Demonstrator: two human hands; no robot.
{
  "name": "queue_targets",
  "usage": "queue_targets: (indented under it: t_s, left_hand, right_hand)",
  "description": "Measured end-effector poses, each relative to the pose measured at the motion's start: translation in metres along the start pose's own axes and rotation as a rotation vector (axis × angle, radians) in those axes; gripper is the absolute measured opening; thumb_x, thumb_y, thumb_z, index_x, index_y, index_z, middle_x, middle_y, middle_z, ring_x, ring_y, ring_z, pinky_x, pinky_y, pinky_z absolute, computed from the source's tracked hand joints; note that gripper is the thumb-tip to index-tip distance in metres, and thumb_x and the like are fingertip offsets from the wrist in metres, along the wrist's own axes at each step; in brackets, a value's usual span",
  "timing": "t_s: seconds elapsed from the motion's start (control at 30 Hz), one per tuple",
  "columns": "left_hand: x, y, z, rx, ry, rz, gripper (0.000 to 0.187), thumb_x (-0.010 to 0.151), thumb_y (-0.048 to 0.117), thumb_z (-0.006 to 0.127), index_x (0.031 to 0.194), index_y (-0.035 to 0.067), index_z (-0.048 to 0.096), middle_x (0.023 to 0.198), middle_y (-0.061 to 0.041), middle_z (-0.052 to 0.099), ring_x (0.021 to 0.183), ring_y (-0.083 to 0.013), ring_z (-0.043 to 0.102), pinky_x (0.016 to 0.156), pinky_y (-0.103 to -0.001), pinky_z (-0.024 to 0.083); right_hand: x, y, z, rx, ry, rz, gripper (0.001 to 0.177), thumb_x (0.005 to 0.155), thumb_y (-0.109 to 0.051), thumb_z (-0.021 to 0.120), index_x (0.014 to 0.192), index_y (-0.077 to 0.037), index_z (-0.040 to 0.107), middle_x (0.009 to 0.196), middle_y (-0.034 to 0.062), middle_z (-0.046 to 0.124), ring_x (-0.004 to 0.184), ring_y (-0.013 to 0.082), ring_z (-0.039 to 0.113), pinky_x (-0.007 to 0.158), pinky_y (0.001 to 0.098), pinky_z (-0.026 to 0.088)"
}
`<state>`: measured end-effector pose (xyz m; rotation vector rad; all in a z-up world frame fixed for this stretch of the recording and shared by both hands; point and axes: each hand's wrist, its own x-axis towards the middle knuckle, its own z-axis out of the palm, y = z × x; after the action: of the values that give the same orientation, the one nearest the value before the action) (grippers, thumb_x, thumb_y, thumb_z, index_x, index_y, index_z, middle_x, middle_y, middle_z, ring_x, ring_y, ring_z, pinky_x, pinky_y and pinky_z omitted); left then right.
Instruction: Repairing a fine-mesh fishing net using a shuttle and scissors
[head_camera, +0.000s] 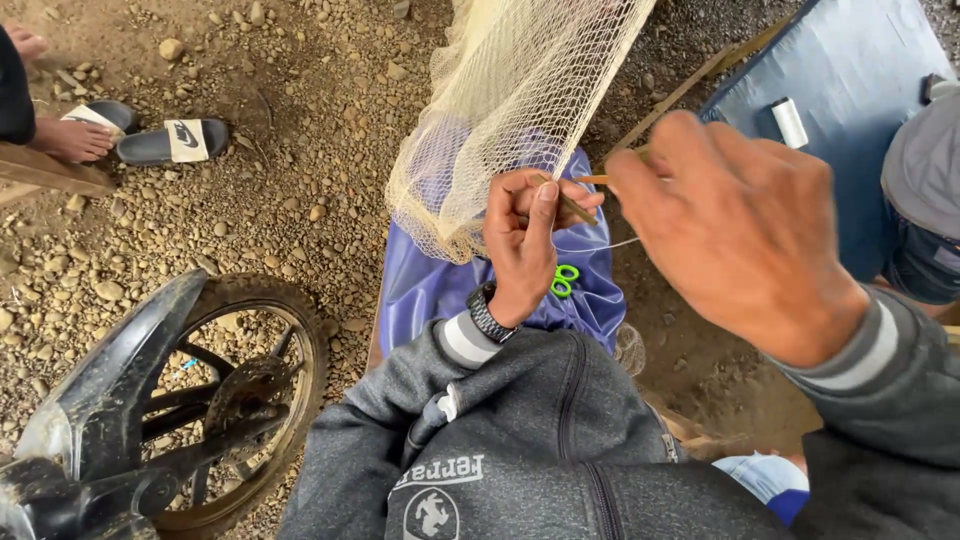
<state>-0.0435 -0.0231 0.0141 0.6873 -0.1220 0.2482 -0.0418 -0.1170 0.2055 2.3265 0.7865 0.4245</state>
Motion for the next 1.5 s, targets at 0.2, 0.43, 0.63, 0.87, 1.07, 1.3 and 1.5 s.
queue_targets:
  t_s: [0.2,0.43,0.63,0.87,1.07,1.3,1.5]
  left_hand:
    - [-0.001,-0.012,-0.005,0.022,0.014,0.098,0.010,0.113,0.010,0.048,0.117,0.001,0.048,0.099,-0.023,0.070,0.086,-0.0278,0.072,0.077,-0.038,0.067]
    - [0.000,-0.018,-0.012,0.332,0.047,0.176,0.011,0.111,0.016,0.054,0.118,0.007,0.054,0.085,-0.006,0.064,0.066,-0.0114,0.057,0.061,-0.026,0.052]
    - [0.000,-0.016,-0.010,0.313,0.041,0.179,0.013,0.110,0.017,0.054,0.117,0.006,0.053,0.074,-0.004,0.058,0.063,-0.0141,0.062,0.063,-0.029,0.061]
    - [0.002,-0.001,-0.007,-0.072,0.023,0.028,0.011,0.113,0.012,0.050,0.117,0.002,0.046,0.103,-0.023,0.071,0.085,-0.0308,0.077,0.074,-0.035,0.068]
    - [0.006,0.008,-0.014,0.054,0.078,-0.028,0.020,0.109,0.022,0.056,0.112,0.002,0.055,0.080,-0.010,0.067,0.072,-0.0198,0.071,0.069,-0.033,0.066]
    - [0.026,0.023,-0.016,0.359,0.089,0.187,0.031,0.107,0.042,0.056,0.106,0.010,0.054,0.087,0.003,0.042,0.072,-0.0067,0.034,0.060,-0.025,0.027]
    - [0.024,0.030,-0.010,0.273,0.162,-0.156,0.020,0.109,0.023,0.051,0.116,0.004,0.051,0.098,-0.012,0.061,0.086,-0.0243,0.062,0.073,-0.036,0.053]
  right_hand:
    - [0.031,-0.015,0.014,-0.067,-0.068,-0.104,0.026,0.111,-0.049,0.069,0.099,-0.029,0.060,0.078,-0.0045,0.045,0.060,0.0116,0.053,0.042,0.0268,0.039]
    - [0.040,-0.024,0.007,-0.101,-0.108,-0.114,0.020,0.101,-0.023,0.075,0.087,-0.029,0.061,0.076,-0.0046,0.051,0.056,0.0124,0.052,0.044,0.0265,0.040]
    - [0.045,-0.030,0.014,-0.088,-0.147,-0.094,0.013,0.098,-0.023,0.073,0.089,-0.027,0.065,0.082,-0.0045,0.059,0.056,0.0115,0.056,0.041,0.0262,0.041]
    - [0.027,-0.007,0.030,0.466,-0.065,-0.052,0.022,0.114,-0.022,0.075,0.101,-0.013,0.060,0.086,0.0047,0.046,0.063,0.0240,0.051,0.051,0.0376,0.039]
    - [0.023,-0.036,0.088,0.954,0.075,-0.071,0.027,0.111,-0.013,0.056,0.137,-0.006,0.060,0.091,0.0071,0.050,0.075,0.0182,0.043,0.064,0.0282,0.041]
    - [0.054,-0.086,0.058,0.510,0.358,0.060,0.037,0.094,-0.047,0.086,0.096,-0.012,0.073,0.098,0.0047,0.052,0.099,0.0253,0.050,0.085,0.0358,0.043]
    - [0.055,-0.031,0.024,1.093,0.526,0.101,0.026,0.116,-0.017,0.042,0.093,-0.005,0.044,0.080,0.0082,0.038,0.071,0.0228,0.034,0.075,0.0421,0.032]
